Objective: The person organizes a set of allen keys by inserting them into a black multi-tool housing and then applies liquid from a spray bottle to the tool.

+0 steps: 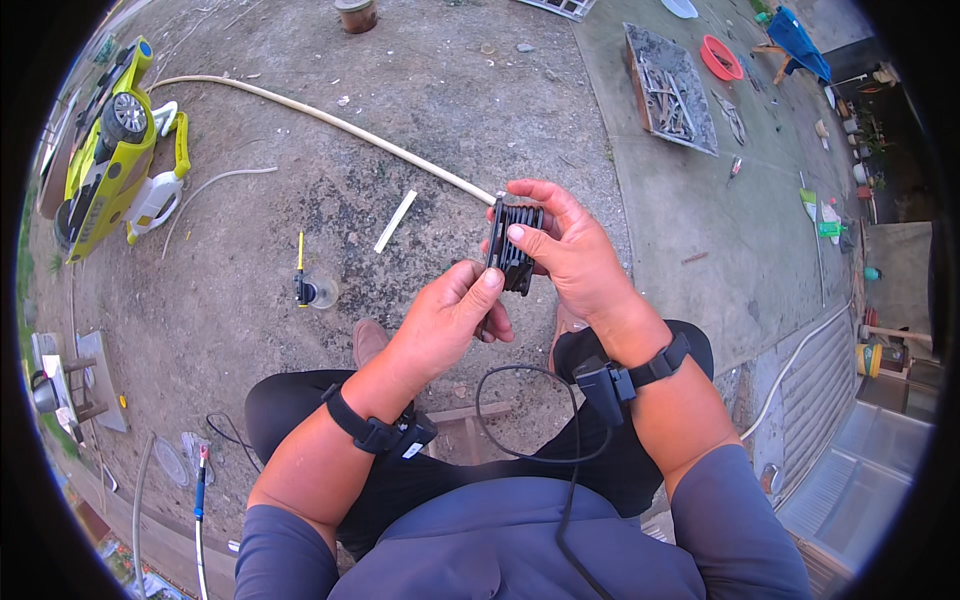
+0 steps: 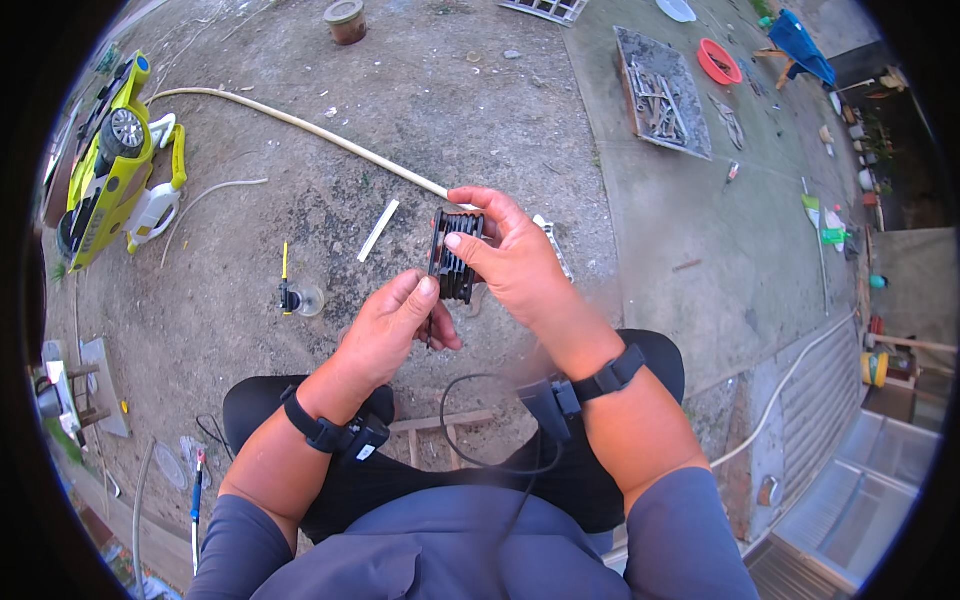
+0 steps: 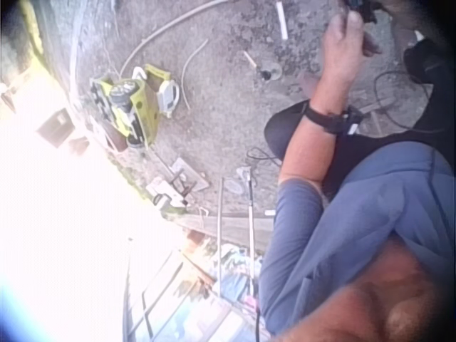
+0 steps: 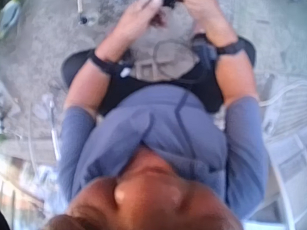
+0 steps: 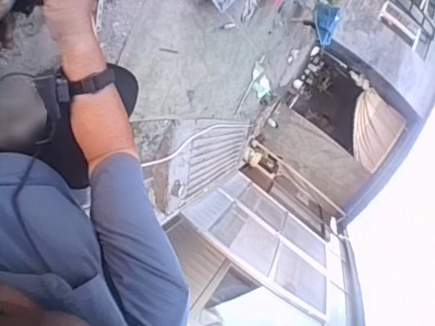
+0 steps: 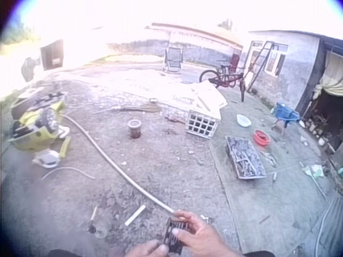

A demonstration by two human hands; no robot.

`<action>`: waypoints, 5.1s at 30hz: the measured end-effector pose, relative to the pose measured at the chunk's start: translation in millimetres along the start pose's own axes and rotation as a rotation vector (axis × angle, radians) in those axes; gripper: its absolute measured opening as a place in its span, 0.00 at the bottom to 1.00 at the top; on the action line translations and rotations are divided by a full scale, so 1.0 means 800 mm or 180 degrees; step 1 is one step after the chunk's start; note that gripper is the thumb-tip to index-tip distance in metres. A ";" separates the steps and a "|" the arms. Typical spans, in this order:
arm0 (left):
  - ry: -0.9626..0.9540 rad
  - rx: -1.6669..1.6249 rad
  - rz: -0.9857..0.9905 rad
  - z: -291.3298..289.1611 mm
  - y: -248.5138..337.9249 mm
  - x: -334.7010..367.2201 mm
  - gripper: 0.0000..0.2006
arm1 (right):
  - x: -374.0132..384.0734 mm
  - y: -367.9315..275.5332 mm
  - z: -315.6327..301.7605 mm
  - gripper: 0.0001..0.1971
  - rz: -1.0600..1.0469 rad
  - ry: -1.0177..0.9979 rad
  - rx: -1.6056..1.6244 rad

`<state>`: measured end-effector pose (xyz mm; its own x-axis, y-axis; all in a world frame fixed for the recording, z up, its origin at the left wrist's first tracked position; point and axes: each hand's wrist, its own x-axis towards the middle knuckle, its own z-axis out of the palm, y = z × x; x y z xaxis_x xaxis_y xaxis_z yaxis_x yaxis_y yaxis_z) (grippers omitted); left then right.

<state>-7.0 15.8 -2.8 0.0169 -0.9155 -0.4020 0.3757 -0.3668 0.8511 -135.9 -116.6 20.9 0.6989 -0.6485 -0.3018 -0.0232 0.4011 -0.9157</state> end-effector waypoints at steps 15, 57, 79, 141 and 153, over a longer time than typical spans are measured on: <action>-0.0065 -0.0374 0.0066 0.004 0.001 -0.001 0.16 | -0.002 -0.005 0.004 0.19 0.0267 -0.0061 0.0319; 0.0006 -0.0273 0.0021 -0.005 0.000 -0.003 0.16 | 0.005 -0.005 -0.013 0.18 -0.0001 0.0381 0.0460; 0.0234 -0.0937 0.0467 -0.002 0.004 0.004 0.25 | 0.001 0.006 -0.004 0.15 0.0158 -0.0129 0.0158; -0.0031 -0.0656 0.0218 0.003 0.009 0.000 0.24 | -0.004 0.003 -0.003 0.23 0.0167 -0.0396 0.0280; 0.0910 -0.0370 0.0803 0.006 -0.003 0.006 0.28 | -0.001 0.006 -0.001 0.22 -0.0059 -0.0397 0.0061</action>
<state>-12.6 11.5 -5.2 0.3731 -0.8855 -0.2767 0.4287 -0.1000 0.8979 -137.2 -115.0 16.6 0.7827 -0.5707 -0.2485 0.0033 0.4030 -0.9152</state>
